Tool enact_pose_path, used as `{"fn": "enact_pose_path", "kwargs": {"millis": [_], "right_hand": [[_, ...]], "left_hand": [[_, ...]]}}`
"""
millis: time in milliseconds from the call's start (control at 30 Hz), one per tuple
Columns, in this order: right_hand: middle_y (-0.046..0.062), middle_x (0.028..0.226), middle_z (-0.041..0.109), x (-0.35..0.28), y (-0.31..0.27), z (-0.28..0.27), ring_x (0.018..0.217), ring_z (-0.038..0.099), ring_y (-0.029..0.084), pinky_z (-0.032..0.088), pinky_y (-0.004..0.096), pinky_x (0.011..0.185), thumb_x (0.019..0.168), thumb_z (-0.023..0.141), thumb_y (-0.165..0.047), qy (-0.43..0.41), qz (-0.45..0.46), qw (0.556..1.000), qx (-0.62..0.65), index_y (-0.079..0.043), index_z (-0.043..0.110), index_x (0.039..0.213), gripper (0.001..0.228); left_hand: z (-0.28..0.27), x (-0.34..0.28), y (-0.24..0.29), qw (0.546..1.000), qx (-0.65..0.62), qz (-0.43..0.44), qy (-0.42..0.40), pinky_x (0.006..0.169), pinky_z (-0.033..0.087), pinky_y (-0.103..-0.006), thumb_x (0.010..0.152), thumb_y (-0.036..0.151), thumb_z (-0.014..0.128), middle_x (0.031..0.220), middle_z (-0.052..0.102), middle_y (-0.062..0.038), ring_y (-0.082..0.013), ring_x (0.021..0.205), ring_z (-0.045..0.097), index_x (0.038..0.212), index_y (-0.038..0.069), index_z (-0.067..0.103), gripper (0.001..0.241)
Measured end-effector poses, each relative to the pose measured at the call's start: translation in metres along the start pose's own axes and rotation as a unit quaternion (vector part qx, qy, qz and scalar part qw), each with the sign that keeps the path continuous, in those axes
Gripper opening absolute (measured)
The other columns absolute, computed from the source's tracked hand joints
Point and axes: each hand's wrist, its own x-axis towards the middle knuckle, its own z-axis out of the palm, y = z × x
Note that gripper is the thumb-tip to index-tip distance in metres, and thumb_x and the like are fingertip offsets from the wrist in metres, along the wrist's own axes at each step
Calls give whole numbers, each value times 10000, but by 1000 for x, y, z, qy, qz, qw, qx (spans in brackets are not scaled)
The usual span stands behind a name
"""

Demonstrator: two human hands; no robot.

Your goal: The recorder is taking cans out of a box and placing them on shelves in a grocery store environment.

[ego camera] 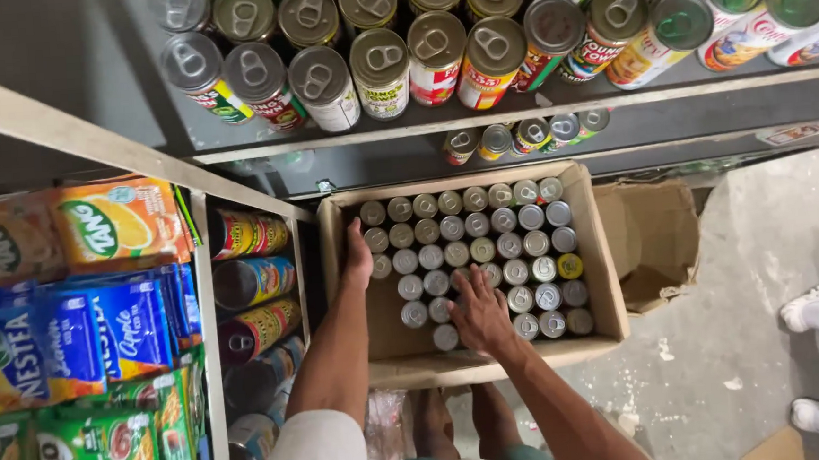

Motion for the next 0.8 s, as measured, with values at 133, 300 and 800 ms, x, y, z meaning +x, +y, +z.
{"fn": "enact_pose_path", "kwargs": {"millis": [133,300,800], "right_hand": [[292,1645,213,-1,8,-3,1493,212,491,312,632,1120,1009,510,-455,10,-19,998,51,-98,337,1577,693],[181,1450,591,22,14,19,1244,559,373,479,539,1017,1008,430,-567,-77,205,827,518,-106,503,1480,665],[95,1407,617,-69,-94,-148,1266,621,209,496,422,1035,1022,491,-398,-228,8,619,751,-65,576,1402,513]], "left_hand": [[3,-34,40,952,240,186,-20,1260,261,-372,1076,420,112,1646,397,-202,-288,1519,343,1628,8,349,728],[31,-173,259,923,326,204,9,1284,289,-419,1008,270,447,1667,352,-239,-376,1549,371,1578,42,316,628],[20,-190,300,927,366,85,10,959,466,-543,1024,400,595,1390,517,-229,-413,1233,552,1394,15,508,541]]}}
